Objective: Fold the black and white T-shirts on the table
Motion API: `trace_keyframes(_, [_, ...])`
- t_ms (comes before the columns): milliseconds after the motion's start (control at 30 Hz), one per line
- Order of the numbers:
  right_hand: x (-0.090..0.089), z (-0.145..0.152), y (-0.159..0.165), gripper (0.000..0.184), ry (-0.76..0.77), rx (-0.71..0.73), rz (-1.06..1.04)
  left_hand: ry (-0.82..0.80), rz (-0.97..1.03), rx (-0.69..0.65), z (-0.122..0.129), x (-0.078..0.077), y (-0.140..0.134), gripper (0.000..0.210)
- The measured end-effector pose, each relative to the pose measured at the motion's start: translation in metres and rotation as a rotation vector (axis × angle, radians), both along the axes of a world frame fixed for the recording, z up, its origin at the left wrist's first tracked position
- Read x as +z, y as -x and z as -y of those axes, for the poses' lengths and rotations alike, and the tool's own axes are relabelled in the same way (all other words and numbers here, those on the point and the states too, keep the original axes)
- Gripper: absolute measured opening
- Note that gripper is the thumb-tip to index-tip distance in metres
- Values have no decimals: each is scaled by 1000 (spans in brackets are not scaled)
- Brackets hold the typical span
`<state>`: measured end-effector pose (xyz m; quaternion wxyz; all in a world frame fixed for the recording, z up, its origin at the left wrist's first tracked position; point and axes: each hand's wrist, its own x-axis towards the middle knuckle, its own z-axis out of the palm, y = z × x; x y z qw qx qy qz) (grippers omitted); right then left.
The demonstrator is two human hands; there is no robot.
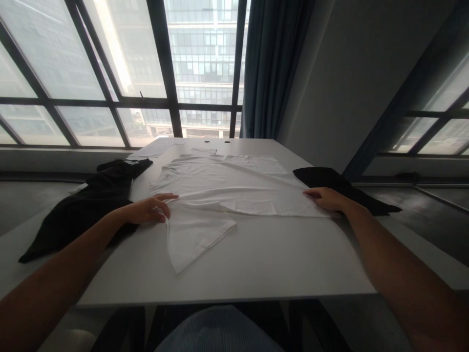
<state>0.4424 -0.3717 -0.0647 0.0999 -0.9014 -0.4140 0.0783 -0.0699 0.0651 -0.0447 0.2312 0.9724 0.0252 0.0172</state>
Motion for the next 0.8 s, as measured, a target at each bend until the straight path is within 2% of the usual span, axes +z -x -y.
trace_keyframes(67, [5, 7, -5, 67, 48, -10, 17, 101, 70, -11, -1, 4, 3, 54])
trace_keyframes(233, [5, 12, -7, 76, 114, -12, 55, 500, 255, -6, -14, 17, 17, 52])
trace_keyframes(300, [5, 13, -5, 77, 134, -14, 41, 475, 263, 16, -16, 19, 19, 51])
trace_keyframes(433, [10, 16, 0, 72, 155, -1, 9, 180, 86, 0, -6, 16, 11, 47])
trace_keyframes(500, [13, 16, 3, 65, 158, -2, -6, 112, 2, -57, 1, 12, 5, 44])
trace_keyframes(567, [15, 14, 6, 52, 151, -2, -30, 114, -24, -91, 6, 8, 0, 39])
trace_keyframes(667, [18, 9, 10, 34, 69, 28, -34, 154, 24, -67, 7, 7, 0, 38])
trace_keyframes(800, [25, 10, 16, 41, -222, 22, -83, 231, 14, -3, 4, 14, 6, 45])
